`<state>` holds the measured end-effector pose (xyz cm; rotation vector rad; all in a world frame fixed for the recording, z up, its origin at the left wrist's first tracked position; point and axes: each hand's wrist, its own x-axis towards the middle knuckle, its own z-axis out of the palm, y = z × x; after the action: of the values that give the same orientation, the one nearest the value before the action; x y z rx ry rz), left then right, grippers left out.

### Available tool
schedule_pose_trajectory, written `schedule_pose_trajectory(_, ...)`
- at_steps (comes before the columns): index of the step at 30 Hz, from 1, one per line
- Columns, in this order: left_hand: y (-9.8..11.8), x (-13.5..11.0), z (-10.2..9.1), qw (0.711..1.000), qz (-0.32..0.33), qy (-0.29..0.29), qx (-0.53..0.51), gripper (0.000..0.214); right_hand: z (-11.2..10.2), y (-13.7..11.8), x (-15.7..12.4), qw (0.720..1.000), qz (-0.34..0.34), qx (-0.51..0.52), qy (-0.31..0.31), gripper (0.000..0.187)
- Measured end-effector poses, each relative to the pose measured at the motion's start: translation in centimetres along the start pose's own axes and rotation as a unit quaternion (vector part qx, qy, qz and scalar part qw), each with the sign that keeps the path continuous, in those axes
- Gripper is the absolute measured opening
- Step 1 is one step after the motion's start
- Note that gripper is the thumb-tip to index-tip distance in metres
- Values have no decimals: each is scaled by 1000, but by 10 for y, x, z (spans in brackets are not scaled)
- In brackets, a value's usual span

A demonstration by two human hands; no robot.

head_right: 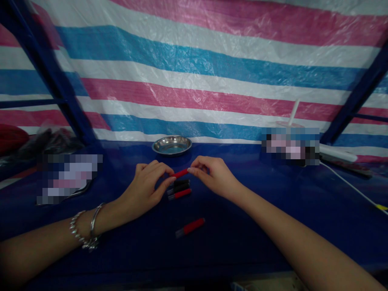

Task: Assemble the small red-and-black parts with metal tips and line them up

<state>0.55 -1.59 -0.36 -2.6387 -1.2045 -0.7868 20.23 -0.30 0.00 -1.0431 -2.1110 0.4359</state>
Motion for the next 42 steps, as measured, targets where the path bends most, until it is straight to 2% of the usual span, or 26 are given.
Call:
schedule_pose_trajectory(3, -1, 0, 0, 1000, -5, 2, 2, 13, -5, -5, 0, 999, 1, -34, 5, 24)
schedule_pose_trajectory(5, -1, 0, -1, 1000, -13, 5, 2, 14, -16, -13, -3, 998, 3, -66, -2, 35)
schedule_pose_trajectory(6, -1, 0, -2, 1000, -16, 6, 2, 14, -23, -19, -5, 997, 8, -77, -31, 36)
schedule_pose_trajectory(8, -1, 0, -3, 1000, -19, 10, 0, 14, -39, -31, -12, 979, 11, -74, -191, 41)
schedule_pose_trajectory(9, -1, 0, -3, 1000, -20, 12, -2, 14, -45, -37, -16, 968, 8, -72, -241, 45)
schedule_pose_trajectory(11, -2, 0, -3, 1000, -23, 16, -6, 14, -52, -46, -24, 953, 13, -76, -292, 50)
schedule_pose_trajectory(16, -3, 0, -1, 999, -37, 21, -4, 14, -38, -52, -32, 912, -31, -121, -390, 42)
schedule_pose_trajectory(21, -2, 1, -1, 999, -40, 19, -5, 14, -26, -51, -29, 886, -61, -120, -444, 14)
schedule_pose_trajectory(24, -2, 1, -2, 999, -43, 17, -7, 14, -24, -50, -25, 902, -58, -109, -414, 11)
schedule_pose_trajectory(28, -1, 0, -3, 999, -37, 29, -11, 14, -16, -43, -21, 948, -54, -152, -273, 11)
schedule_pose_trajectory(30, 0, 0, -4, 999, -35, 37, -13, 14, -11, -38, -20, 954, -44, -190, -226, 14)
schedule_pose_trajectory(37, 0, -1, -4, 998, -37, 41, -14, 12, 5, -26, -19, 946, -58, -233, -220, 20)
schedule_pose_trajectory(42, -1, -1, -2, 998, -35, 45, -13, 11, 5, -22, -18, 952, -61, -213, -210, 21)
